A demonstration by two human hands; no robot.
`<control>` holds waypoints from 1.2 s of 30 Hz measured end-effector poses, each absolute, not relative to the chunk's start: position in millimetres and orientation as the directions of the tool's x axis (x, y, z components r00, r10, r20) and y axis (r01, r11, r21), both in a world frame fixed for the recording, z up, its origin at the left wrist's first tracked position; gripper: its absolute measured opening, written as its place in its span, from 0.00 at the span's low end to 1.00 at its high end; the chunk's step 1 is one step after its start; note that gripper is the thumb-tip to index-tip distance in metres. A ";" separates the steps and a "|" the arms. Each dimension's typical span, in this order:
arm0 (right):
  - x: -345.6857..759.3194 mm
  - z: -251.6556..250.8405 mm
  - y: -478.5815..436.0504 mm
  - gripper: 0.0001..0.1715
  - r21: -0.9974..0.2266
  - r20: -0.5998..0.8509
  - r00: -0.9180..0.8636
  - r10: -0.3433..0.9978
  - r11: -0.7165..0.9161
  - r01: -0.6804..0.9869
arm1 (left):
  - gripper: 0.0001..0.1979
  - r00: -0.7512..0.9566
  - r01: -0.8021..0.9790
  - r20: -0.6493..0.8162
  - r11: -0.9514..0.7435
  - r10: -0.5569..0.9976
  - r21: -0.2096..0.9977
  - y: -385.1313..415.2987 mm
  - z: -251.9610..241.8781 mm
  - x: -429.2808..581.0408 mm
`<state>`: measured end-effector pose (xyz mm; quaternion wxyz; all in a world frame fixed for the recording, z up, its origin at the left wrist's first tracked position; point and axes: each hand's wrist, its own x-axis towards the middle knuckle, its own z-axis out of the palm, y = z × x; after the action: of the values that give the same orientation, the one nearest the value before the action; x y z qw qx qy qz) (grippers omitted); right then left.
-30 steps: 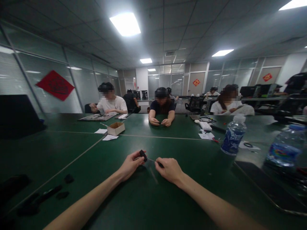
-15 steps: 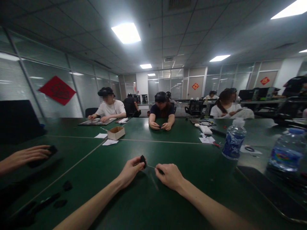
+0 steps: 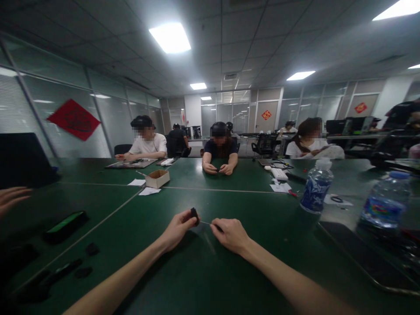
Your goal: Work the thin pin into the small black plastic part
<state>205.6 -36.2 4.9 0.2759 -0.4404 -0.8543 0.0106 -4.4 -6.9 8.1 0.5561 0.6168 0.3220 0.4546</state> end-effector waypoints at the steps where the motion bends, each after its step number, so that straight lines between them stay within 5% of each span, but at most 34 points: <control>1: 205.4 4.7 -36.2 0.18 -0.270 0.461 -0.458 0.760 0.612 0.744 | 0.14 0.379 -0.113 0.200 -0.170 0.904 0.979 -7.1 8.7 -4.2; 5: 207.3 3.2 -31.7 0.17 -0.337 0.493 -0.415 0.764 0.608 0.719 | 0.13 0.417 -0.085 0.214 -0.196 0.883 0.977 -13.0 15.8 -3.1; 10: 213.3 3.1 -22.5 0.20 -0.532 0.575 -0.060 0.816 0.428 0.730 | 0.10 0.560 0.084 0.173 -0.263 0.811 0.961 -22.3 24.5 -1.5; 17: 206.0 9.7 -35.1 0.16 -0.372 0.493 -0.411 0.767 0.612 0.698 | 0.20 0.406 -0.191 0.124 -0.049 0.905 0.980 -8.5 4.2 -2.6; 36: 204.6 6.5 -34.1 0.14 -0.326 0.455 -0.479 0.751 0.641 0.695 | 0.23 0.354 -0.320 0.100 0.020 0.930 0.947 -7.4 1.1 -3.1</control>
<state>204.6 -34.1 6.5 0.2889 -0.4208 -0.8586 0.0485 -3.1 -7.4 1.1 0.6479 0.5072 0.3006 0.4823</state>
